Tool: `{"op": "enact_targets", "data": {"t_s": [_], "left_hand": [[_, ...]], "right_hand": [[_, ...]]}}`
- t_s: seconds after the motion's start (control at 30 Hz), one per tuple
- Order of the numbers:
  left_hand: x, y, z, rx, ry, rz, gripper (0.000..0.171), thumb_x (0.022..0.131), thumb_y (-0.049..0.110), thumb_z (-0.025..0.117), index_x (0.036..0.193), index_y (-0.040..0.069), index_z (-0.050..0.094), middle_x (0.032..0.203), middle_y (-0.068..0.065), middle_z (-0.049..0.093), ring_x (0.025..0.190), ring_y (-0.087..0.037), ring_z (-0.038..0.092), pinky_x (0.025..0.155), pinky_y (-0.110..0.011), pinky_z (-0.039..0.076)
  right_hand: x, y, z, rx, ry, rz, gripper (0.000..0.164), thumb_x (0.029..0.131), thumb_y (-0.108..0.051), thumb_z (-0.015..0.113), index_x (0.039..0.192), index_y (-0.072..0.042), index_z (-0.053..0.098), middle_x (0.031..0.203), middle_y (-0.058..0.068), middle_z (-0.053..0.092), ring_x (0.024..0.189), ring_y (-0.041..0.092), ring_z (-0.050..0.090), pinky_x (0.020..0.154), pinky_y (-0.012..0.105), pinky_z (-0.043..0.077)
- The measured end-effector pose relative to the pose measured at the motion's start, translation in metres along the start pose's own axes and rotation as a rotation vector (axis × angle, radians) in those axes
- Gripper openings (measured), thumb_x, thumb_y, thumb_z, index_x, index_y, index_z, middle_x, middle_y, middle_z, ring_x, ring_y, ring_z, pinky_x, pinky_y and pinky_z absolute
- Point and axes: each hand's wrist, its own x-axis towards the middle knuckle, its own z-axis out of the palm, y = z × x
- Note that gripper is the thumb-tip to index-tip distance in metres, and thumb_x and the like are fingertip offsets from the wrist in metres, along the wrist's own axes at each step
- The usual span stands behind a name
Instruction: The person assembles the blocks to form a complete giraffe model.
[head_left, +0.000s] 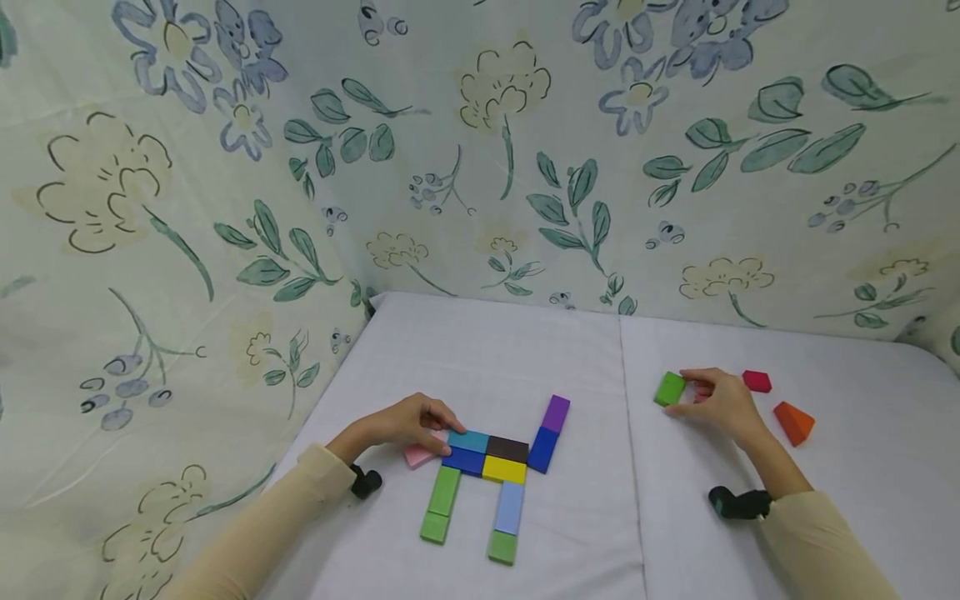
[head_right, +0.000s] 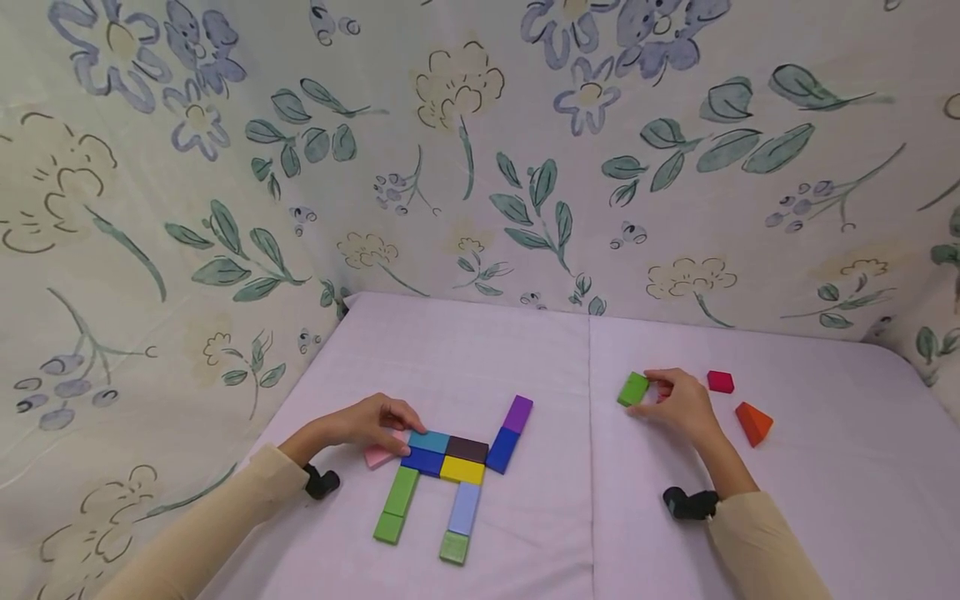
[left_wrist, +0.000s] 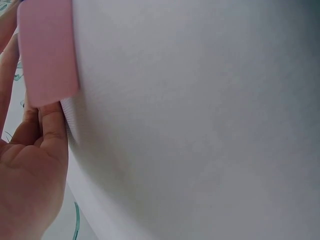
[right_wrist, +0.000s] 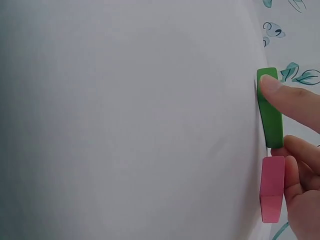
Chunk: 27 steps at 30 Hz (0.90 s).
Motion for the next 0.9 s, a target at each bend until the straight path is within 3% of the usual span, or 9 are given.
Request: {"op": "enact_targets", "data": {"t_s": [0.23, 0.63, 0.77, 0.9], "left_hand": [[-0.002, -0.003, 0.001, 0.003, 0.0, 0.007, 0.032, 0.083, 0.01, 0.083, 0.114, 0.01, 0.076, 0.115, -0.001, 0.069, 0.104, -0.022, 0.058, 0.093, -0.032, 0.05], [0.0, -0.002, 0.001, 0.001, -0.006, 0.0, 0.032, 0.083, 0.011, 0.083, 0.114, 0.012, 0.077, 0.116, 0.001, 0.068, 0.105, -0.021, 0.058, 0.094, -0.033, 0.049], [0.001, -0.003, 0.0, 0.0, -0.007, 0.004, 0.032, 0.083, 0.011, 0.083, 0.114, 0.012, 0.077, 0.116, 0.001, 0.068, 0.105, -0.021, 0.058, 0.094, -0.033, 0.049], [0.001, -0.004, 0.0, 0.0, -0.008, 0.013, 0.032, 0.083, 0.01, 0.083, 0.114, 0.011, 0.076, 0.115, 0.0, 0.069, 0.104, -0.021, 0.058, 0.092, -0.031, 0.05]], "right_hand": [[-0.001, 0.0, 0.001, -0.028, -0.008, -0.02, 0.067, 0.076, -0.02, 0.088, 0.131, 0.006, 0.059, 0.118, 0.028, 0.056, 0.094, 0.035, 0.048, 0.068, 0.023, 0.047], [-0.002, -0.007, -0.004, 0.007, -0.003, 0.031, 0.071, 0.077, -0.03, 0.088, 0.13, 0.006, 0.06, 0.115, 0.027, 0.057, 0.096, 0.035, 0.05, 0.065, 0.019, 0.045], [-0.002, -0.009, -0.005, 0.036, -0.009, 0.037, 0.071, 0.077, -0.031, 0.088, 0.131, 0.005, 0.059, 0.12, 0.028, 0.057, 0.101, 0.037, 0.054, 0.067, 0.014, 0.047], [-0.002, -0.013, -0.004, 0.086, -0.017, 0.031, 0.071, 0.078, -0.03, 0.088, 0.132, 0.005, 0.058, 0.125, 0.029, 0.057, 0.108, 0.041, 0.059, 0.075, 0.017, 0.054]]}}
